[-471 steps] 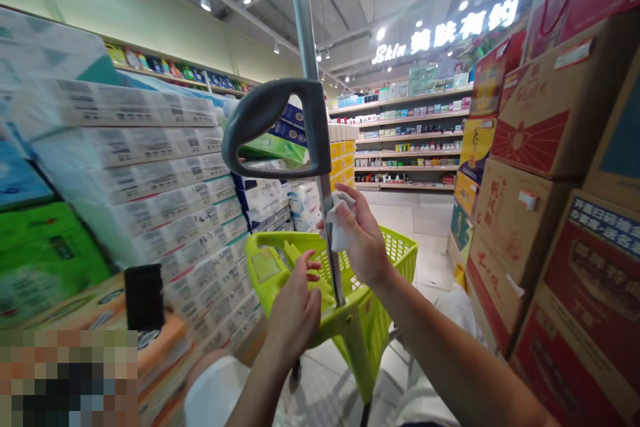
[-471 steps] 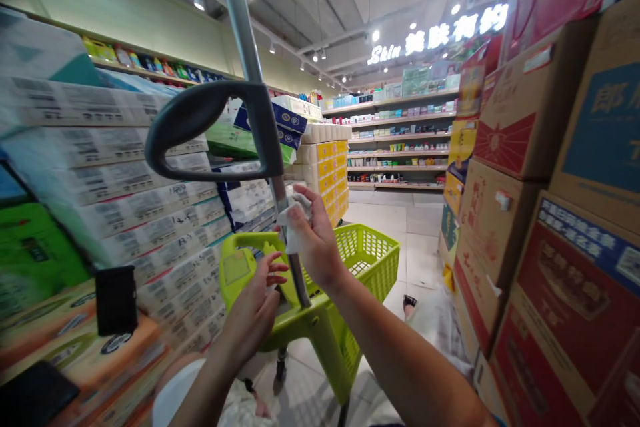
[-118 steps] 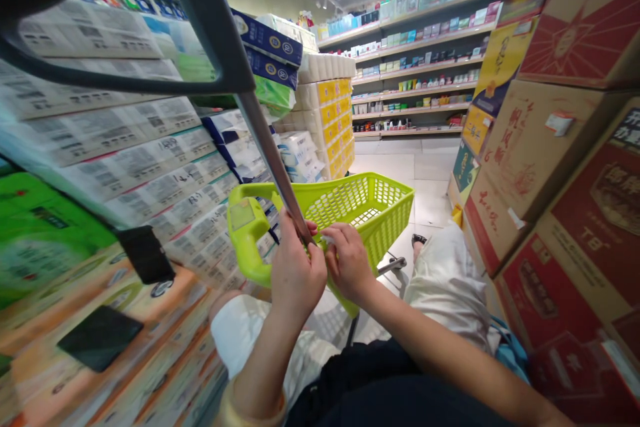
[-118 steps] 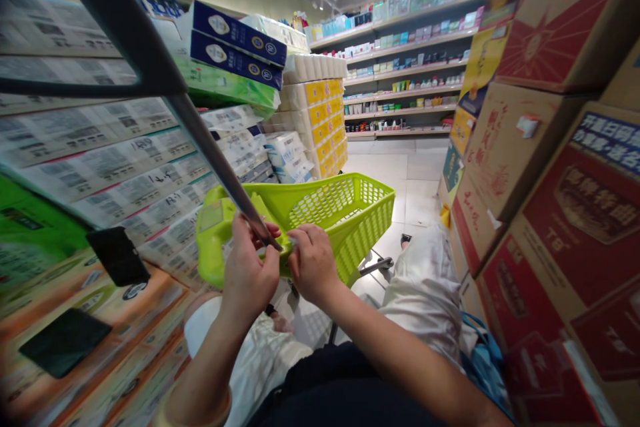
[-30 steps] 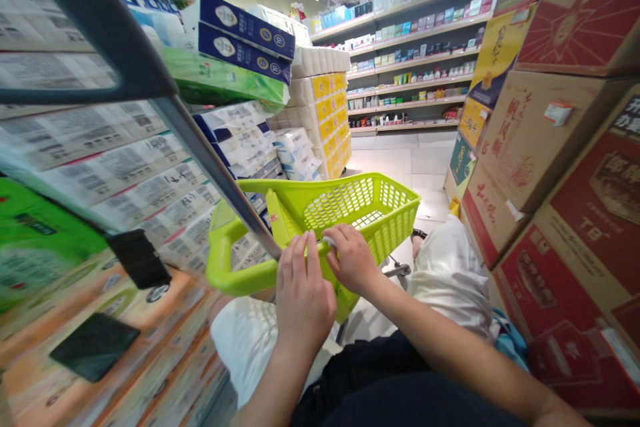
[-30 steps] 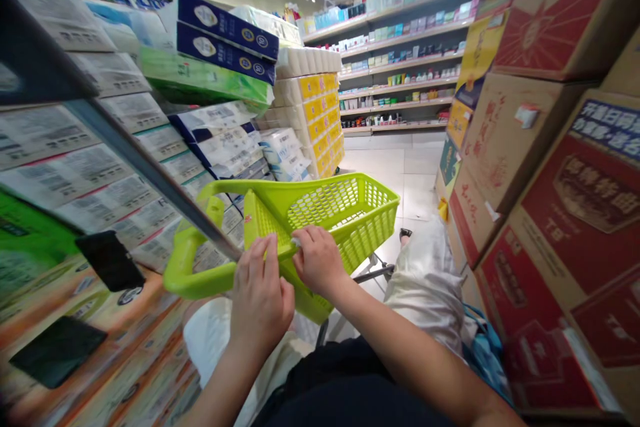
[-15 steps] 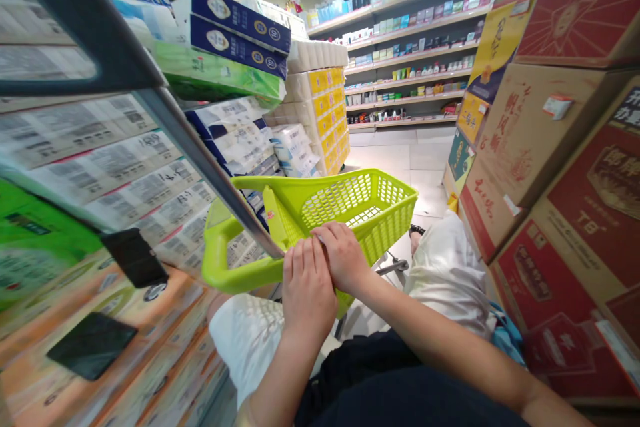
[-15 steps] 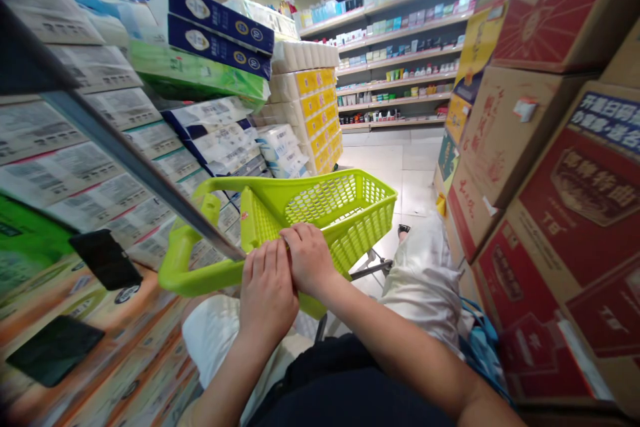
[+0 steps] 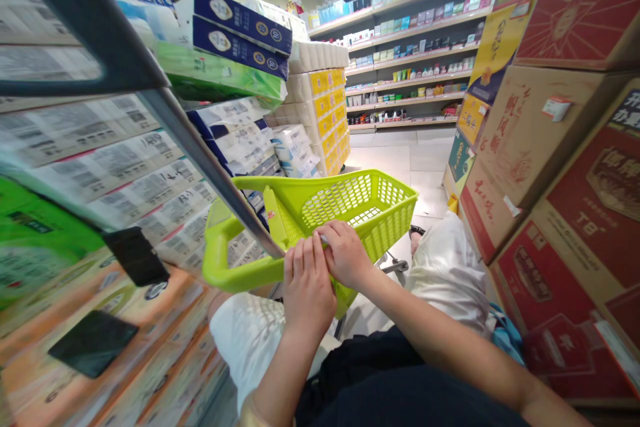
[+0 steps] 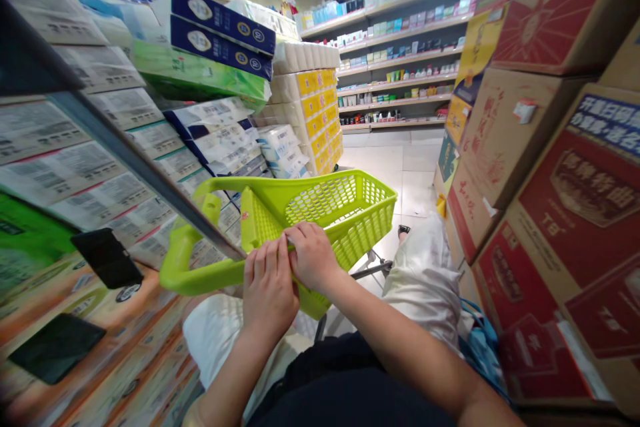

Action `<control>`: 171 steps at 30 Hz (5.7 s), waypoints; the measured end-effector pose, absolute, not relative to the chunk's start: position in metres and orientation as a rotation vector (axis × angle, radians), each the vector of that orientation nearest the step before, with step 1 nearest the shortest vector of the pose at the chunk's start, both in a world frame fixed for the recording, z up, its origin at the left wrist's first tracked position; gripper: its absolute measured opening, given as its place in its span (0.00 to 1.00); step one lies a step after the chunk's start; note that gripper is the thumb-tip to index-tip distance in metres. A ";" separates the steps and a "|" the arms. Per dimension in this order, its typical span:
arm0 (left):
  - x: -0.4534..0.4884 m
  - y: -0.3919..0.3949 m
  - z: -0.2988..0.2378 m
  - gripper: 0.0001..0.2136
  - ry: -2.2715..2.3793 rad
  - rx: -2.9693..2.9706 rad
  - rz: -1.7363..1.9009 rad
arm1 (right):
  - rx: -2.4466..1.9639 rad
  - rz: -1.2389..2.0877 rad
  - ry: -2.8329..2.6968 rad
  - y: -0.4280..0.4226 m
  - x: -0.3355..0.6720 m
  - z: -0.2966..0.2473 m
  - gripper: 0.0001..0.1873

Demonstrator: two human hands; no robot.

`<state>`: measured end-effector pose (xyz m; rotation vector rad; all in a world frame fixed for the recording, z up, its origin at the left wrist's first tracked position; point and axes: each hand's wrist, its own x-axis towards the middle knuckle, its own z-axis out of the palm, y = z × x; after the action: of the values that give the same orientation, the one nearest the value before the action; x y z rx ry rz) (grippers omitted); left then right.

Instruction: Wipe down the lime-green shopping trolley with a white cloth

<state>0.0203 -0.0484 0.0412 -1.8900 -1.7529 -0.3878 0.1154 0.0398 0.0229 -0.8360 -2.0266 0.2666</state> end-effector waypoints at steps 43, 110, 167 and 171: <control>0.018 -0.050 0.041 0.28 -1.719 -1.897 -0.399 | -0.899 0.265 -2.047 0.044 0.125 0.020 0.18; 0.016 -0.050 0.040 0.27 -1.706 -1.869 -0.429 | -0.823 0.239 -1.957 0.032 0.119 0.013 0.23; 0.010 -0.051 0.047 0.28 -1.714 -1.939 -0.484 | -0.875 0.198 -1.809 0.039 0.138 -0.028 0.25; 0.009 -0.051 0.048 0.28 -1.712 -1.948 -0.470 | -0.733 0.182 -1.865 0.024 0.115 -0.029 0.19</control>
<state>0.0087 -0.0514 0.0480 -1.9481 -1.7122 -0.4695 0.1150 0.0241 -0.0287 -0.7329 -1.8650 0.1820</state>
